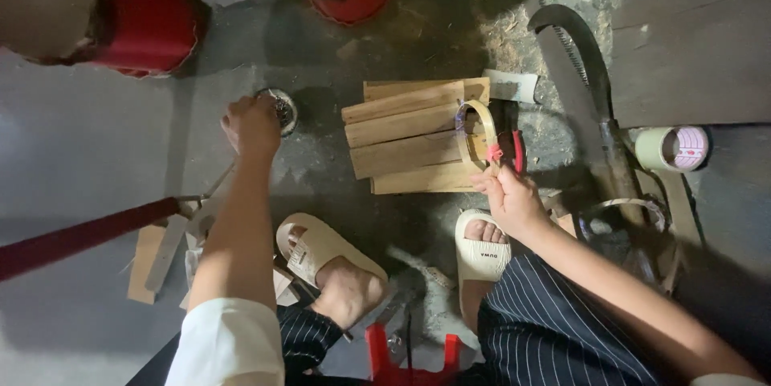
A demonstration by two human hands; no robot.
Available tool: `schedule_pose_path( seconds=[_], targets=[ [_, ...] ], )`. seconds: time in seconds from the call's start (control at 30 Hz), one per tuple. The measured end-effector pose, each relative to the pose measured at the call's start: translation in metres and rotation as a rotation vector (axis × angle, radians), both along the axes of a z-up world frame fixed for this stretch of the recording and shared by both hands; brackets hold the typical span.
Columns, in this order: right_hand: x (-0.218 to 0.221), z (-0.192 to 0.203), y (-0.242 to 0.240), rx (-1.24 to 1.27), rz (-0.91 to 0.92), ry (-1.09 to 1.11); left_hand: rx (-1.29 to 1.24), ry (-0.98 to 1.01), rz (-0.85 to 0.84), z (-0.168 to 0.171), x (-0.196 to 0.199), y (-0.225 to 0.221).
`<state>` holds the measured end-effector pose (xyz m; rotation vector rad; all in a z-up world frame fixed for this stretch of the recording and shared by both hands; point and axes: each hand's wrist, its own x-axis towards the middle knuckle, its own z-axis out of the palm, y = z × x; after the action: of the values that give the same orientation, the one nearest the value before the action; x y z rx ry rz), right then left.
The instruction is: Shaping and shaving thin wooden slats using a curved hand blade in a workshop environment.
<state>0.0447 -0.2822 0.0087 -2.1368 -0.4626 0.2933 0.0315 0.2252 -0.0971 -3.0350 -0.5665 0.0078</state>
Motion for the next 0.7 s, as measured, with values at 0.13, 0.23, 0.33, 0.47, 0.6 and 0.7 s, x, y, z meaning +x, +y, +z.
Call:
schedule_pose_path(
  seconds=[0.13, 0.23, 0.33, 0.47, 0.6, 0.7],
  targets=[
    [-0.002, 0.000, 0.002, -0.081, 0.009, -0.059, 0.008, 0.151, 0.038, 0.012, 0.013, -0.011],
    [-0.005, -0.004, 0.001, -0.073, 0.001, -0.047, 0.035, 0.118, 0.011, 0.010, 0.014, -0.012],
    [-0.004, -0.006, 0.001, -0.060, -0.012, -0.046, 0.010, 0.132, 0.029, 0.026, 0.018, -0.020],
    [-0.006, -0.007, 0.001, -0.103, -0.001, -0.080, 0.040, 0.192, 0.029, 0.038, 0.017, -0.025],
    [-0.007, -0.015, -0.002, -0.090, -0.008, -0.060, 0.007, 0.192, 0.014, 0.044, 0.018, -0.025],
    [-0.007, -0.014, -0.001, -0.123, -0.014, -0.095, 0.040, 0.374, 0.064, 0.050, 0.025, -0.026]
  ],
)
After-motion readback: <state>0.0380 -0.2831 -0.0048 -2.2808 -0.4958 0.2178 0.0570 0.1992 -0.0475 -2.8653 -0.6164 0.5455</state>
